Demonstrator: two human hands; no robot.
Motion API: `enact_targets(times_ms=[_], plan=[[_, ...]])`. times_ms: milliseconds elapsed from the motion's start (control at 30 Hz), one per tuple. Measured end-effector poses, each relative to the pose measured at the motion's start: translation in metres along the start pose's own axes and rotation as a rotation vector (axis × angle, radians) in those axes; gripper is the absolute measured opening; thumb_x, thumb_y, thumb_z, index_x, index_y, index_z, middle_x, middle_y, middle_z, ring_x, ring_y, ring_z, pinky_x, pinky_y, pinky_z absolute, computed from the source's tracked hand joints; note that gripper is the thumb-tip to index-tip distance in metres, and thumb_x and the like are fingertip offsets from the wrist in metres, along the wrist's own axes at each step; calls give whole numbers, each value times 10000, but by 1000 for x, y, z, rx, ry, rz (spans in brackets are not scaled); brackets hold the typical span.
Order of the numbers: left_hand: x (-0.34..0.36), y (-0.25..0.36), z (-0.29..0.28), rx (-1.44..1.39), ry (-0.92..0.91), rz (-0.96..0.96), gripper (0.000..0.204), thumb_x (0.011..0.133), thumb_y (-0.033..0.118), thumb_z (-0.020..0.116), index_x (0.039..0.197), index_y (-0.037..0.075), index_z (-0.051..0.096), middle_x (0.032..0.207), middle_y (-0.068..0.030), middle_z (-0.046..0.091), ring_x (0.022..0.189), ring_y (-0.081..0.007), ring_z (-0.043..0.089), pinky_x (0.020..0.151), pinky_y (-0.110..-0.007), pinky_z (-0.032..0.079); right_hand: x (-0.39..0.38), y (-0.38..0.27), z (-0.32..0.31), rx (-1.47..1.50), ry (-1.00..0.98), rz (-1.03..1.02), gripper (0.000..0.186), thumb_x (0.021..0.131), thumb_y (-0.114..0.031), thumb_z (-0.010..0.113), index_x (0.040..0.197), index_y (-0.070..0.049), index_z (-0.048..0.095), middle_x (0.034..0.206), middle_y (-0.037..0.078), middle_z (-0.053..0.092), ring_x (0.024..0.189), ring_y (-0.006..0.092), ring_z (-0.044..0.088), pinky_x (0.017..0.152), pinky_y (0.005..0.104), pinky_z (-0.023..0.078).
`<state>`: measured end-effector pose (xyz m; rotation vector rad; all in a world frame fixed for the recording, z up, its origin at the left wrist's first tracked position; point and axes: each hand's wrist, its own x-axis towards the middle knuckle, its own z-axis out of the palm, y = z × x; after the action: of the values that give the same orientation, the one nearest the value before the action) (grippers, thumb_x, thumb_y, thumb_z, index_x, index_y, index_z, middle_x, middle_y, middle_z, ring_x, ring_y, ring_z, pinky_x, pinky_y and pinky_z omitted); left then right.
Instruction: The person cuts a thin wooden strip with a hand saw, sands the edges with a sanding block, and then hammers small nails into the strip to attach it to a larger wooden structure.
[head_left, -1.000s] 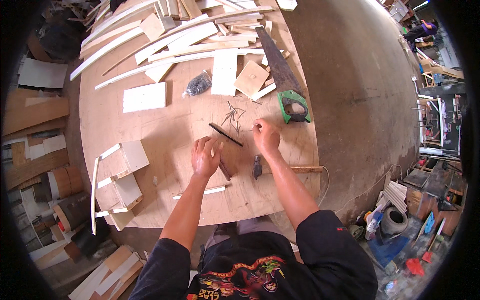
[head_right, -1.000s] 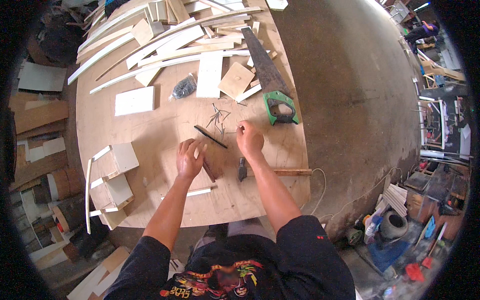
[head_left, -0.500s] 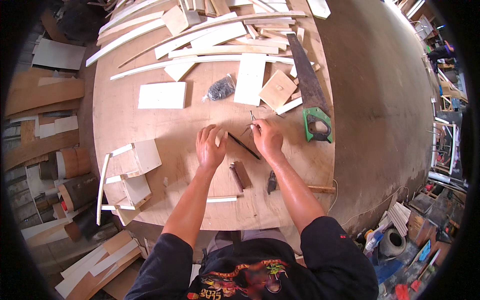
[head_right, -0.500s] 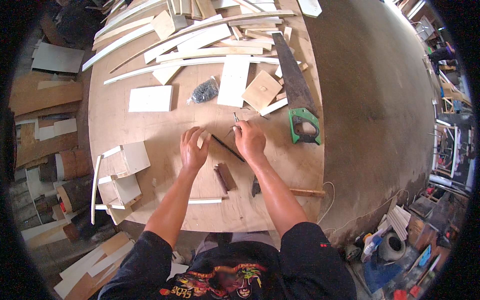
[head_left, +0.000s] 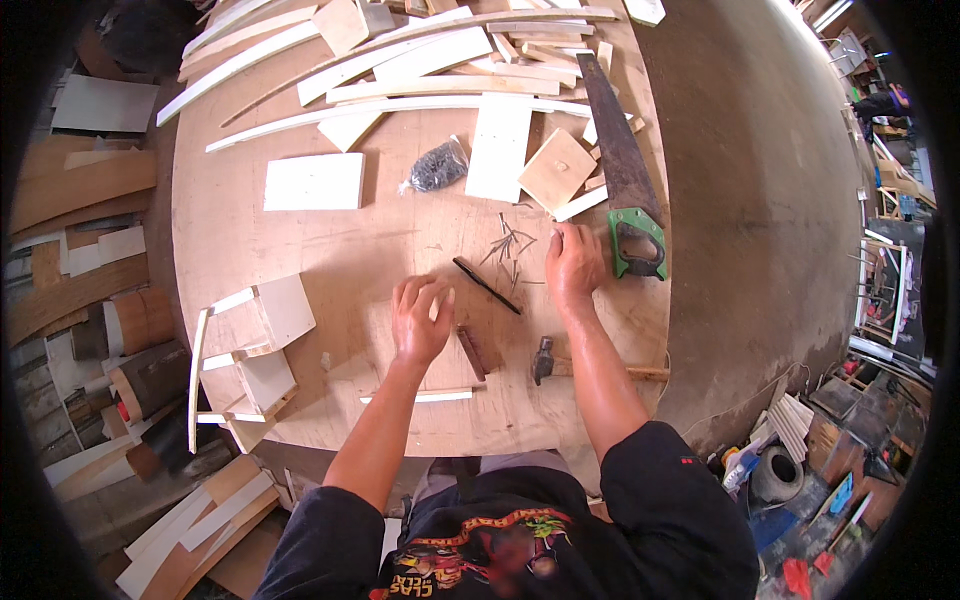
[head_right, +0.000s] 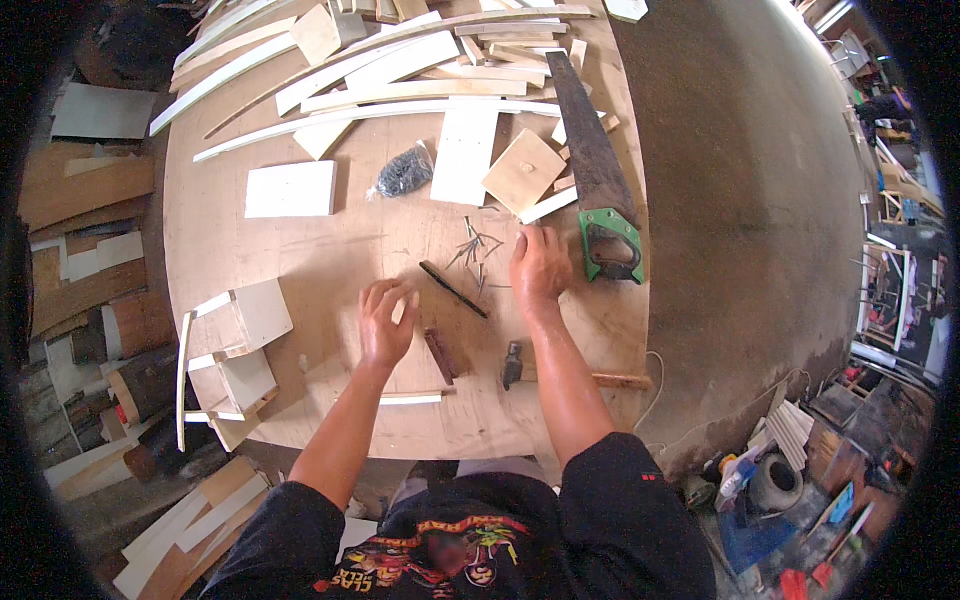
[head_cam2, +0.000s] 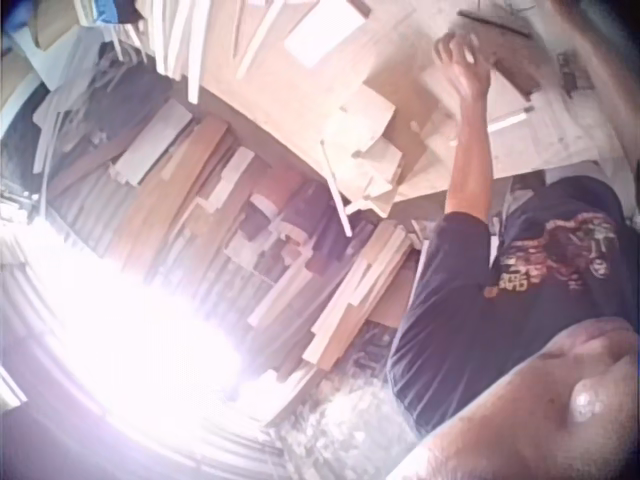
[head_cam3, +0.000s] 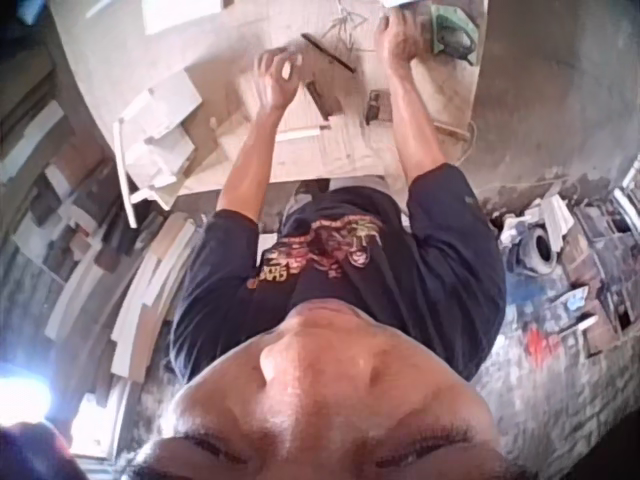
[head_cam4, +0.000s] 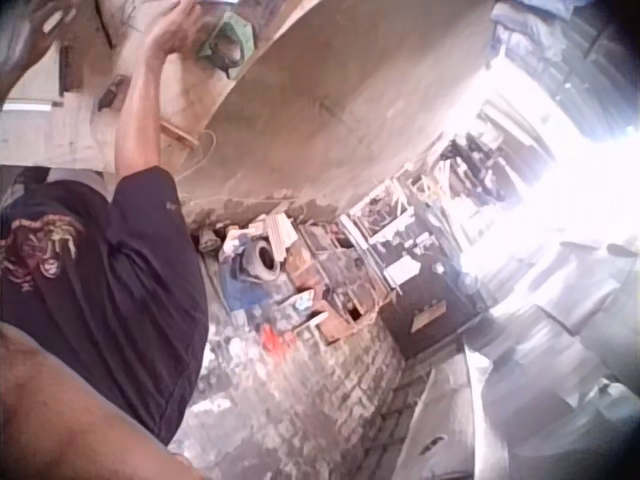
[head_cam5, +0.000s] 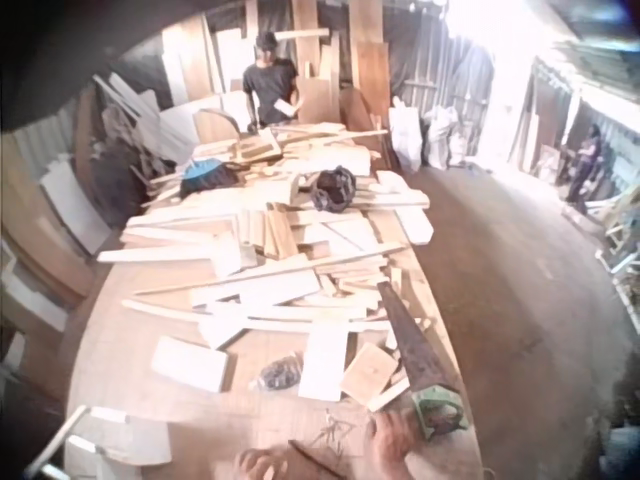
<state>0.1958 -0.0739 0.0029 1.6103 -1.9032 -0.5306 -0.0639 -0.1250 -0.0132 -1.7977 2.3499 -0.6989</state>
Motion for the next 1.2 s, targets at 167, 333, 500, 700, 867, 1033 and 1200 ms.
enact_targets(times_ms=[167,333,500,700,867,1033,1200], plan=[[-52,-15,-18,-15,-2,-60,155,805,79,794,940,61,720,960,-118,701,955,-331,647,861,-453,507,0,17,12,-92,84,-138,113,886,-177,722,970,-116,676,947,103,622,918,366,615,750,484,523],[-89,-13,-50,-71,-276,60,260,737,195,872,938,98,739,968,-82,689,931,-312,627,834,-442,509,5,19,13,-115,31,-50,104,907,-167,706,984,-113,661,966,114,628,933,367,619,776,496,520],[-130,-21,-54,32,-390,173,333,694,303,893,941,131,751,953,-46,673,928,-295,618,804,-440,504,-16,6,11,92,-5,13,96,933,-108,665,1025,-78,658,993,131,641,948,365,635,782,485,516],[-153,-29,-42,18,-352,231,240,744,257,853,925,141,747,924,-13,672,912,-274,612,788,-436,495,-94,-23,-35,478,-7,8,135,930,15,623,1053,-22,664,991,164,684,913,359,666,781,425,529],[-171,-30,-36,13,-283,253,232,763,267,842,926,143,733,967,-29,665,940,-271,605,815,-422,477,-183,-41,-55,612,-58,119,110,937,29,624,1039,3,656,965,167,698,854,298,683,743,380,534],[-181,-27,-35,27,-200,255,281,783,293,823,969,106,727,1063,-67,658,1016,-302,591,884,-435,467,-268,-43,-52,698,-83,365,100,946,-25,657,1031,28,652,846,127,698,764,194,677,705,327,539],[-188,-32,-41,45,-169,334,272,757,231,824,968,106,706,1030,-49,670,1010,-287,617,884,-435,476,-322,-52,-57,923,-87,456,120,952,-26,662,1031,63,647,844,70,690,708,105,651,676,284,570]])
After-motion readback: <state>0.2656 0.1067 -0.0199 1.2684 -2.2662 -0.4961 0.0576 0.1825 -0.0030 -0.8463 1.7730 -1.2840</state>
